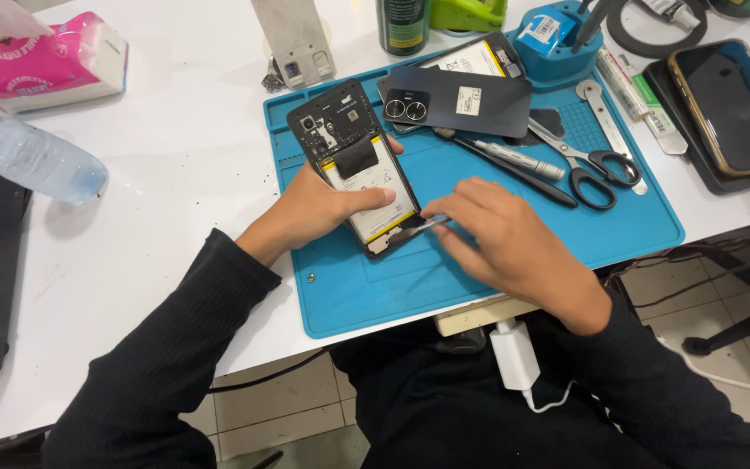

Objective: The person works on a disassembled smartphone on a blue repair mat, pressing and prying at the battery with a metal pry tool, then lifts and brushes the phone's back cover and camera area with a brush, and uses a screwdriver on the phone body while repositioning the device repeatedly.

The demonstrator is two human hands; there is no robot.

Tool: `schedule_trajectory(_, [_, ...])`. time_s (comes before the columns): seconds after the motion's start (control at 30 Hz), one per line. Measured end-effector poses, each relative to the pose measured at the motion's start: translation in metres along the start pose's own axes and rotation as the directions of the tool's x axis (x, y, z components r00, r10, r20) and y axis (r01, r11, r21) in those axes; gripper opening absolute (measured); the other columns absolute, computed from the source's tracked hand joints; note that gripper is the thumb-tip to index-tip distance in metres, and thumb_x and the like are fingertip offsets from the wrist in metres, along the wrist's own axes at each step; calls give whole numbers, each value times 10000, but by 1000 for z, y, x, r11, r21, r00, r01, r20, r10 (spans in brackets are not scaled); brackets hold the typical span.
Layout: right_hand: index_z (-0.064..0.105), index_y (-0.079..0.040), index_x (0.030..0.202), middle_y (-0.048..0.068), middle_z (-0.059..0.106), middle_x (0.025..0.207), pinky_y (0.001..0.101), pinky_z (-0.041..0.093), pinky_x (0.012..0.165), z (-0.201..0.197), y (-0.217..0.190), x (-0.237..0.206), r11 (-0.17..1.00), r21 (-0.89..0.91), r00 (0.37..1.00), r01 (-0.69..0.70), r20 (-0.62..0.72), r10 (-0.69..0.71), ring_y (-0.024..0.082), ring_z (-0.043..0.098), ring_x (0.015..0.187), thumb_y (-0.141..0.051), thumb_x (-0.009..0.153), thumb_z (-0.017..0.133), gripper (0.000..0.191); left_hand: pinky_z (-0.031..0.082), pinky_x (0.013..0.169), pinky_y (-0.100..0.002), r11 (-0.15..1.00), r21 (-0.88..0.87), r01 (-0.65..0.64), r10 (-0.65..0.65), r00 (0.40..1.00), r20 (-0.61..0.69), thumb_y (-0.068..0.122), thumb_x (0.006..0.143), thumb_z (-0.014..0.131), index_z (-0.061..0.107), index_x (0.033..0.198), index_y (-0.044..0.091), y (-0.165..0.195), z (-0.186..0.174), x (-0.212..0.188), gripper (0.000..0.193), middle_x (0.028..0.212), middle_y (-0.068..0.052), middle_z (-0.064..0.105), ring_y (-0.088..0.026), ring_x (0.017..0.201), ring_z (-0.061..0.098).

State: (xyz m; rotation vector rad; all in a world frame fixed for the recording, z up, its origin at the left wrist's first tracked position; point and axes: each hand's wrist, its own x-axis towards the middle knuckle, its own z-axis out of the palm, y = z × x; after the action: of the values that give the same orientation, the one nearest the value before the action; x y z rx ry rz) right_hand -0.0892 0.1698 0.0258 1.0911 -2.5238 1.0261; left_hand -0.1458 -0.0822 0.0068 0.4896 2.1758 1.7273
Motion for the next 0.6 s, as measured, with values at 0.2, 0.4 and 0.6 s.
schedule_trajectory(0.2, [686,-2,955,117,590,813,427,491,680,18,3,0,985,-165,998,53,-21,-57,309,604,763,-76,783,790,215,630,945,-359,1000,-29,3,-3,1000,-3,149,836,799,610,1307,123,-2,0,2,508,1200,-68,724,-187,1130,721])
schedule_trajectory(0.4, [681,12,911,112,594,798,423,488,703,22,1,-2,970,-238,998,45,-21,-51,298,609,771,-74,777,799,198,626,954,-361,999,-36,-2,1,1000,-14,146,833,803,618,1298,119,-2,1,2,501,1206,-64,721,-181,1138,716])
schedule_trajectory(0.6, [664,9,898,111,607,816,426,493,726,22,0,2,973,-232,1000,1,-19,-6,296,616,795,-95,758,796,219,620,931,-343,997,-76,-3,2,1000,-17,137,838,802,617,1288,112,0,1,1,487,1161,-57,721,-164,1091,717])
